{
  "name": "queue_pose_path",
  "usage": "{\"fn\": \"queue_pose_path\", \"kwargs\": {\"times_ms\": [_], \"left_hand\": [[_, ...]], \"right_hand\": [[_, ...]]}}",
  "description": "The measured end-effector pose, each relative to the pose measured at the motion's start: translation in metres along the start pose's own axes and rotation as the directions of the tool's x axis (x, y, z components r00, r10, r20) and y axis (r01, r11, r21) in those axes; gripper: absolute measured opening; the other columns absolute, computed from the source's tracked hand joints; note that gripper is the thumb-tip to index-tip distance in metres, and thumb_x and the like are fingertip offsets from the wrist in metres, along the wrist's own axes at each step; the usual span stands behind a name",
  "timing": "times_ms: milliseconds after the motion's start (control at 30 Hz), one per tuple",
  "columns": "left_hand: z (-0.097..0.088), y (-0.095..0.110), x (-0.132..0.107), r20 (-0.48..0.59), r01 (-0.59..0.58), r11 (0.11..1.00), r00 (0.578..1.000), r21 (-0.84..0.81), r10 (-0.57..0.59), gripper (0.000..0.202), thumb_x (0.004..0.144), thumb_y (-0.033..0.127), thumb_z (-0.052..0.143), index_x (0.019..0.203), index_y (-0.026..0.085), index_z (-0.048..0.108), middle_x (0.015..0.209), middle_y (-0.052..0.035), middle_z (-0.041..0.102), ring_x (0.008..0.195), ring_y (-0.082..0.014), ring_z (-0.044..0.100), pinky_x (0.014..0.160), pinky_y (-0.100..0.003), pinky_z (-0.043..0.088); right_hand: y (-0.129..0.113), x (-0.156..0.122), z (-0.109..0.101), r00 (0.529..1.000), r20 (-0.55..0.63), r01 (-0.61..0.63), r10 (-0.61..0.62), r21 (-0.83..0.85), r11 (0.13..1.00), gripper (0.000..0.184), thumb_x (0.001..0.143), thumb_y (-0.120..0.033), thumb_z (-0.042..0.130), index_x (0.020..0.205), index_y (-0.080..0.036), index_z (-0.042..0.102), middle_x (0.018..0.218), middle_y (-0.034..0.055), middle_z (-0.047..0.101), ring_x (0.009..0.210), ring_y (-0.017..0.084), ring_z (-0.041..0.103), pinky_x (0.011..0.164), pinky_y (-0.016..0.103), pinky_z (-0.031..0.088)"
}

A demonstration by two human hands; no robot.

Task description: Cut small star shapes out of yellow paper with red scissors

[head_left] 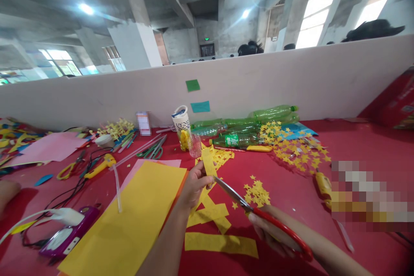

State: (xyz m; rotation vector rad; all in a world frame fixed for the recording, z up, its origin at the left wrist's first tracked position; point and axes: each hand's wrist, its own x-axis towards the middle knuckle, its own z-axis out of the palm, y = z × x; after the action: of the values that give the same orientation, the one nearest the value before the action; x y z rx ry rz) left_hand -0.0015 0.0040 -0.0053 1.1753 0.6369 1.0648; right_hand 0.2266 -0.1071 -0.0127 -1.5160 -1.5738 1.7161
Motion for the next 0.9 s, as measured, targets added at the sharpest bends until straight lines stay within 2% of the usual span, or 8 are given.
{"fn": "queue_pose_path", "kwargs": {"times_ms": [233, 500, 800, 900], "left_hand": [[-0.003, -0.001, 0.001, 0.036, 0.004, 1.0, 0.999, 0.025, -0.005, 0.031, 0.067, 0.012, 0.062, 0.098, 0.015, 0.063, 0.066, 0.0023, 0.057, 0.051, -0.0063, 0.04, 0.048, -0.019, 0.031], [-0.005, -0.002, 0.001, 0.065, 0.01, 0.999, 0.998, 0.037, -0.012, 0.031, 0.067, 0.009, 0.06, 0.098, 0.016, 0.063, 0.069, 0.0018, 0.058, 0.051, -0.0054, 0.039, 0.047, -0.019, 0.03], [-0.002, 0.002, 0.001, 0.046, 0.021, 0.999, 0.999, 0.042, -0.023, 0.027, 0.066, 0.011, 0.06, 0.093, 0.015, 0.062, 0.068, 0.0015, 0.058, 0.051, -0.0063, 0.041, 0.047, -0.019, 0.031], [-0.001, 0.003, 0.001, 0.037, 0.02, 0.999, 0.999, 0.028, -0.021, 0.03, 0.067, 0.012, 0.06, 0.097, 0.015, 0.06, 0.068, 0.0019, 0.056, 0.05, -0.0066, 0.042, 0.047, -0.02, 0.031]], "right_hand": [[-0.003, -0.001, -0.001, 1.0, 0.017, 0.02, -0.019, -0.016, 1.0, 0.053, 0.087, -0.065, 0.043, 0.062, -0.018, 0.048, 0.033, -0.0072, 0.043, 0.024, 0.004, 0.032, 0.027, 0.013, 0.021], [-0.011, -0.002, -0.002, 1.0, 0.016, -0.026, 0.026, -0.046, 0.999, 0.056, 0.083, -0.07, 0.043, 0.06, -0.019, 0.047, 0.033, -0.0068, 0.043, 0.023, 0.004, 0.033, 0.025, 0.013, 0.021], [-0.002, 0.001, -0.001, 1.0, -0.011, -0.016, 0.016, -0.014, 1.0, 0.054, 0.082, -0.069, 0.045, 0.063, -0.019, 0.047, 0.032, -0.0075, 0.043, 0.023, 0.004, 0.032, 0.025, 0.013, 0.021], [-0.002, 0.002, -0.001, 0.999, -0.033, -0.024, 0.024, -0.014, 1.0, 0.054, 0.082, -0.07, 0.046, 0.063, -0.019, 0.047, 0.032, -0.0078, 0.042, 0.023, 0.004, 0.031, 0.024, 0.012, 0.022]]}}
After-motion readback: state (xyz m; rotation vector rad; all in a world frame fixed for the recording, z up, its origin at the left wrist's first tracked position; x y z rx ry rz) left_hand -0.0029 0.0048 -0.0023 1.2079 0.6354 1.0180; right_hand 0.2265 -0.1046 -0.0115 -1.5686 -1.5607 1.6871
